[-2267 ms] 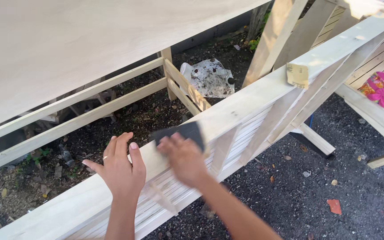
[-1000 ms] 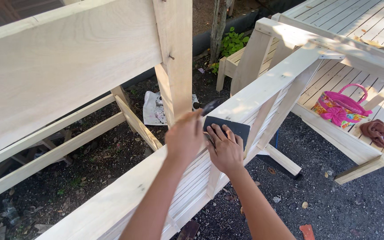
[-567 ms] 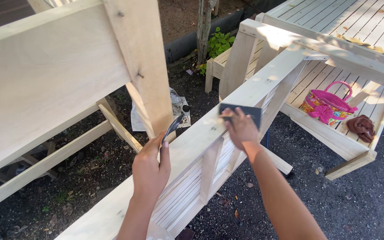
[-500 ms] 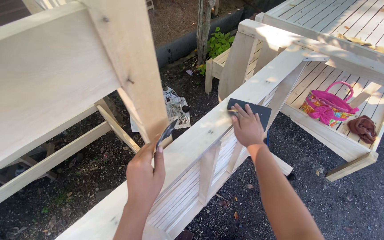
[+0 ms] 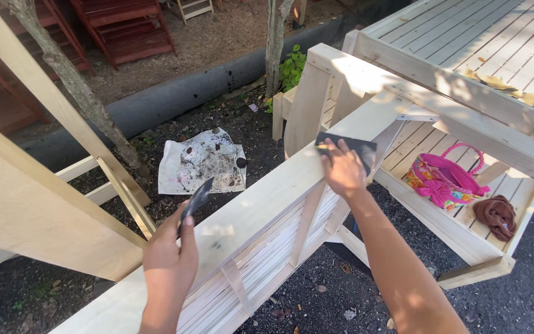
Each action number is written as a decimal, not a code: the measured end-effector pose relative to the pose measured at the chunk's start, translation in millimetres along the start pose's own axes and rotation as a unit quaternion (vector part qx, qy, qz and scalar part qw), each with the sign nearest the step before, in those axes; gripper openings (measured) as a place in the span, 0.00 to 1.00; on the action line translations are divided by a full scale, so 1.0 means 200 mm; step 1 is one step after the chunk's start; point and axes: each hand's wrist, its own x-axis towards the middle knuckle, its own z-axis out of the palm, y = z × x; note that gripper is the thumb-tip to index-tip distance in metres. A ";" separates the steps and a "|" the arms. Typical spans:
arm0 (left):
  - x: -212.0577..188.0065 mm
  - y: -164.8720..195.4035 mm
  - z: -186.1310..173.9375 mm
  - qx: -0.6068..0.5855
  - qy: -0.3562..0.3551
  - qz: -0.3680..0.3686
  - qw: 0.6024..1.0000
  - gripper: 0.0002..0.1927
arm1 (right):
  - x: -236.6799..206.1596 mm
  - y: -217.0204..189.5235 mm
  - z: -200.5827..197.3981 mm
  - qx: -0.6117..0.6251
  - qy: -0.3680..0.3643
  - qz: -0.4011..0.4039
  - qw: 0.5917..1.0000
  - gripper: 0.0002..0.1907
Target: The person sands the wooden rails and edges of unfinished furniture frames using a sanding block, working over different sections and repositioning the frames. They then lift and reposition a long wooden rail across the frames.
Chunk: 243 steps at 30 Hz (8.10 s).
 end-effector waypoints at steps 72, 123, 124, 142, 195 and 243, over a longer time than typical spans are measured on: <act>0.70 1.32 2.57 0.180 -0.093 0.199 0.959 0.25 | 0.65 2.03 -1.18 -0.079 0.219 -0.049 0.971 0.31; 0.84 1.38 3.03 0.305 -0.301 0.112 0.896 0.41 | -0.21 2.72 -1.33 -0.162 0.035 0.379 0.911 0.32; 0.85 1.38 3.03 0.309 -0.309 0.111 0.893 0.41 | -0.15 2.65 -1.17 -0.302 -0.014 0.199 0.932 0.31; 0.89 1.31 3.01 0.273 -0.301 0.099 0.908 0.38 | 0.72 1.85 -0.53 -0.048 -0.138 0.033 0.989 0.27; 0.78 1.27 3.06 0.293 -0.220 0.092 0.926 0.34 | 0.80 1.88 -0.27 0.004 -0.093 -0.106 0.990 0.28; 0.61 1.62 3.48 0.197 -0.124 0.259 0.937 0.38 | 0.55 2.33 -0.79 -0.072 -0.136 0.004 0.988 0.31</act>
